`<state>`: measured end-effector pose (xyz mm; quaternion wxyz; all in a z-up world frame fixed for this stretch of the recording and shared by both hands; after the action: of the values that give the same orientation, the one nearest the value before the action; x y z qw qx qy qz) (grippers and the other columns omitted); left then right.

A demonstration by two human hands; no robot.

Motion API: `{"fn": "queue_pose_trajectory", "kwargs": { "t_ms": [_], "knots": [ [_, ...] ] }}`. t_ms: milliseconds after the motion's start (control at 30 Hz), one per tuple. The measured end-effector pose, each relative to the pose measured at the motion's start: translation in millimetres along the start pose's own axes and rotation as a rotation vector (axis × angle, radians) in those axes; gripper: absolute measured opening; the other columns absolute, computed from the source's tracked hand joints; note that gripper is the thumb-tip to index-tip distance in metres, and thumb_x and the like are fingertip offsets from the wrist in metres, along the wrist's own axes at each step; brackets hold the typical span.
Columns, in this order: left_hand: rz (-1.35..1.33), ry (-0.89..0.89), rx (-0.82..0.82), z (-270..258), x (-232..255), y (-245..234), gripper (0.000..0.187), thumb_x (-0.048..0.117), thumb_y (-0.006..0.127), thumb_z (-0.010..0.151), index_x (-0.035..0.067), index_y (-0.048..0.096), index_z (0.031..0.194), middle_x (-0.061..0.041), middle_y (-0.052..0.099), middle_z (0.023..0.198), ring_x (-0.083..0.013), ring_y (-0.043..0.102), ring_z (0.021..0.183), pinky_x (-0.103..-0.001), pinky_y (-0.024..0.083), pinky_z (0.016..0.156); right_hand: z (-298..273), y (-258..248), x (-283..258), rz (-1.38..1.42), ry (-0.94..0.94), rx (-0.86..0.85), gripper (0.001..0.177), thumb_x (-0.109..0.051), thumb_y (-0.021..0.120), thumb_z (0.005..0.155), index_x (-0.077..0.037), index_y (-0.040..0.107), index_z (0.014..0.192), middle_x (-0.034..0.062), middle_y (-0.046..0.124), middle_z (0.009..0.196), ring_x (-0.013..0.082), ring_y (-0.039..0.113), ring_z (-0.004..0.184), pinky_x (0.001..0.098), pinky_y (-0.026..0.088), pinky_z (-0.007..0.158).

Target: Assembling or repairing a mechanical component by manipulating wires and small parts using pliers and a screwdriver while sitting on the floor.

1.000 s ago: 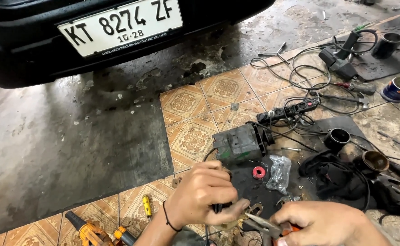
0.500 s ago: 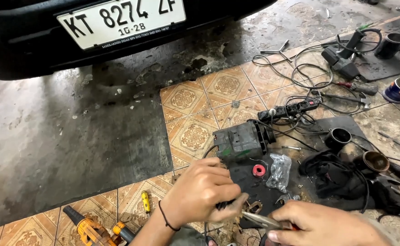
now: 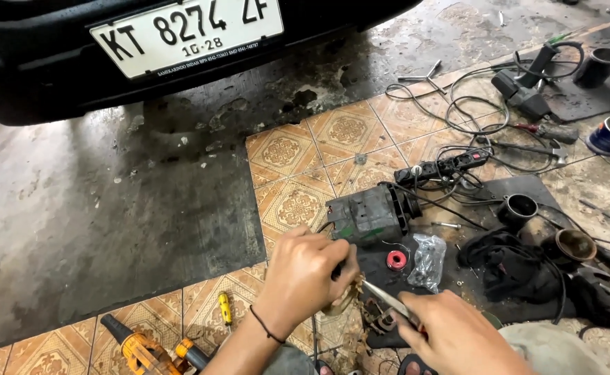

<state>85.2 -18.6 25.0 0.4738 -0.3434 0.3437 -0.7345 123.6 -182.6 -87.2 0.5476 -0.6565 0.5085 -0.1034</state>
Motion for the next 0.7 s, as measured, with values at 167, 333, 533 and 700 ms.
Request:
{"fn": "queue_pose_trajectory", "kwargs": {
  "t_ms": [167, 333, 533, 700],
  "knots": [
    [0.017, -0.077, 0.109, 3, -1, -8, 0.025, 0.009, 0.073, 0.085, 0.015, 0.067, 0.061, 0.003, 0.063, 0.049, -0.0099, 0.046, 0.039, -0.026, 0.042, 0.057, 0, -4, -1, 0.022, -0.014, 0.176, 0.016, -0.034, 0.072, 0.081, -0.025, 0.077, 0.093, 0.0004, 0.08, 0.068, 0.0279, 0.07, 0.053, 0.0395, 0.056, 0.059],
    [0.01, -0.125, 0.207, 2, 0, -17, 0.03, 0.008, 0.073, 0.086, 0.016, 0.065, 0.059, 0.004, 0.059, 0.044, -0.0074, 0.043, 0.038, -0.024, 0.037, 0.055, 2, 1, 1, -0.048, -0.059, 0.262, 0.016, -0.038, 0.069, 0.087, -0.024, 0.076, 0.091, -0.0002, 0.079, 0.071, 0.0259, 0.063, 0.056, 0.0317, 0.055, 0.073],
    [-0.045, -0.045, 0.375, -6, 6, -30, 0.026, 0.007, 0.074, 0.081, 0.014, 0.06, 0.061, 0.003, 0.055, 0.05, -0.0095, 0.037, 0.047, -0.026, 0.032, 0.054, -5, 0, -4, 0.022, -0.133, 0.347, 0.013, -0.035, 0.073, 0.083, -0.024, 0.078, 0.088, -0.0008, 0.075, 0.064, 0.0204, 0.058, 0.057, 0.0287, 0.052, 0.067],
    [-0.113, -0.002, 0.456, -9, 6, -32, 0.029, 0.007, 0.071, 0.081, 0.014, 0.056, 0.058, 0.002, 0.054, 0.051, -0.0111, 0.034, 0.048, -0.026, 0.031, 0.054, -9, 2, -12, 0.036, -0.174, 0.296, 0.012, -0.033, 0.069, 0.084, -0.026, 0.076, 0.09, -0.0049, 0.077, 0.073, 0.0212, 0.062, 0.06, 0.0297, 0.053, 0.071]
  ]
}}
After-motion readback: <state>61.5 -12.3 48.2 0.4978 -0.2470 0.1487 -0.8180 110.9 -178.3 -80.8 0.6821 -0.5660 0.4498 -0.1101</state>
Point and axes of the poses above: each hand's wrist, its own z-axis towards the middle knuckle, its own y-axis out of the palm, x = y × z, the point moved 9 cm from there along z, towards the middle knuckle
